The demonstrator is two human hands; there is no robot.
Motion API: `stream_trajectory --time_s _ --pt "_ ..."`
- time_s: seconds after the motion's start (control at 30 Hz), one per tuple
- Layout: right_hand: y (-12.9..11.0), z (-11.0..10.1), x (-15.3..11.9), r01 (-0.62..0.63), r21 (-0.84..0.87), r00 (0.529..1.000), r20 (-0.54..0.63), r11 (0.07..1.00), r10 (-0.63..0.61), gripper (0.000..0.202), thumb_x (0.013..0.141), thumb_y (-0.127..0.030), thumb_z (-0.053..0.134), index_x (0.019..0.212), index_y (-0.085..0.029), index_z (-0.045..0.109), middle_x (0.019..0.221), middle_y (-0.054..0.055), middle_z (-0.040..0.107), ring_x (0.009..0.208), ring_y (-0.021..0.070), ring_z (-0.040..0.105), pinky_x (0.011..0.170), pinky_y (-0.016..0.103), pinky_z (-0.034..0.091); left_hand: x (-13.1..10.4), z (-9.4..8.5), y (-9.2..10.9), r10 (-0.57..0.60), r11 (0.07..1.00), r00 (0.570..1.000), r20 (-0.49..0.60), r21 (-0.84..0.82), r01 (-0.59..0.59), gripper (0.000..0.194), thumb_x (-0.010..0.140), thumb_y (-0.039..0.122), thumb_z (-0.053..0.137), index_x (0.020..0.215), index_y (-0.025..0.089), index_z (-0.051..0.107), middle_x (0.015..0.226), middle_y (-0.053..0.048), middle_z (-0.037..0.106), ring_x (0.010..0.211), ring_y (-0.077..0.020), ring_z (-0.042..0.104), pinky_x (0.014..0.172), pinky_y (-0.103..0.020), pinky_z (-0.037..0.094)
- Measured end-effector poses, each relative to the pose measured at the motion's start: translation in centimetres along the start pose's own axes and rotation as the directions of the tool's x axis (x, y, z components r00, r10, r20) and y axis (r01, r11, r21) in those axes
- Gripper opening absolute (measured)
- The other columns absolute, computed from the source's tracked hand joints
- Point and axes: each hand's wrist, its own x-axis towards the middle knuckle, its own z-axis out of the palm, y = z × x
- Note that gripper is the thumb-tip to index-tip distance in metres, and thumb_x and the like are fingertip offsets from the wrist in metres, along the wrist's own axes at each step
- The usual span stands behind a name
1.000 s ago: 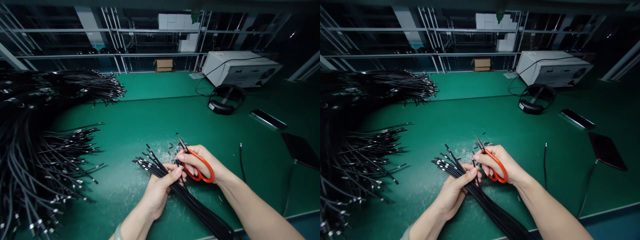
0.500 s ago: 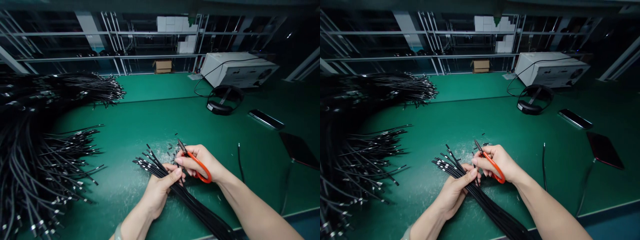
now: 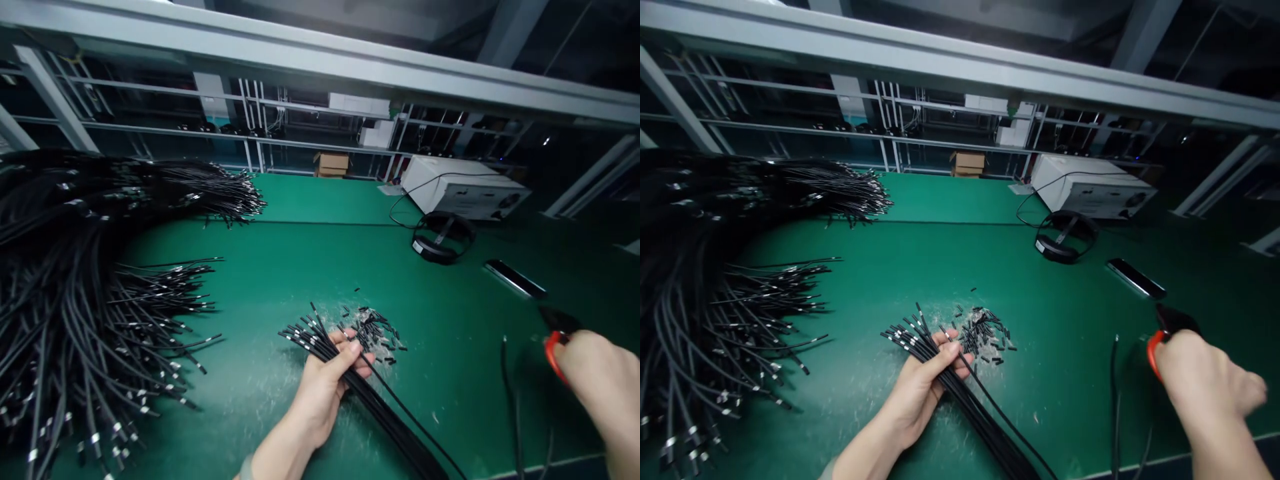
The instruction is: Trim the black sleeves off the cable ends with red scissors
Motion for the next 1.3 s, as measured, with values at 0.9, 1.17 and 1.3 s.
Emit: stream_trajectory --time_s 0.9,1.17,1.3 --pt "-21.5 2.7 -9.2 -0.215 0.874 0.777 0.423 0.435 -0.467 0.021 0.069 -0.028 0.065 0.087 -0.018 0.058 0.060 -0.002 0.056 0.052 0.0122 0.048 0.049 0.023 0.035 -0.5 -0.3 -0.4 -0.009 0.995 1.000 0.014 0.104 0.008 0.021 0.069 0.031 0.071 0.075 0.013 0.061 0.067 -0.004 0.067 0.060 -0.0153 0.063 0.062 -0.029 0.049" --pt "-22.0 0.6 -11.4 -0.638 0.759 0.604 0.597 0.128 -0.527 0.039 0.065 -0.029 0.075 0.096 -0.018 0.054 0.068 -0.005 0.054 0.057 0.0087 0.049 0.053 0.021 0.039 0.1 -0.4 -0.7 -0.018 0.991 1.000 0.014 0.136 0.016 0.020 0.069 0.030 0.072 0.075 0.015 0.061 0.070 -0.003 0.068 0.063 -0.0156 0.065 0.064 -0.028 0.049" --pt "-21.8 0.8 -11.9 -0.729 0.683 0.559 0.639 0.054 -0.529 0.039 0.067 -0.031 0.074 0.098 -0.020 0.052 0.074 -0.002 0.058 0.063 0.0112 0.054 0.055 0.023 0.043 0.1 -0.5 -0.8 -0.022 0.991 1.000 0.019 0.134 0.019 0.020 0.069 0.030 0.072 0.077 0.016 0.061 0.070 -0.002 0.069 0.067 -0.0169 0.066 0.066 -0.029 0.049"
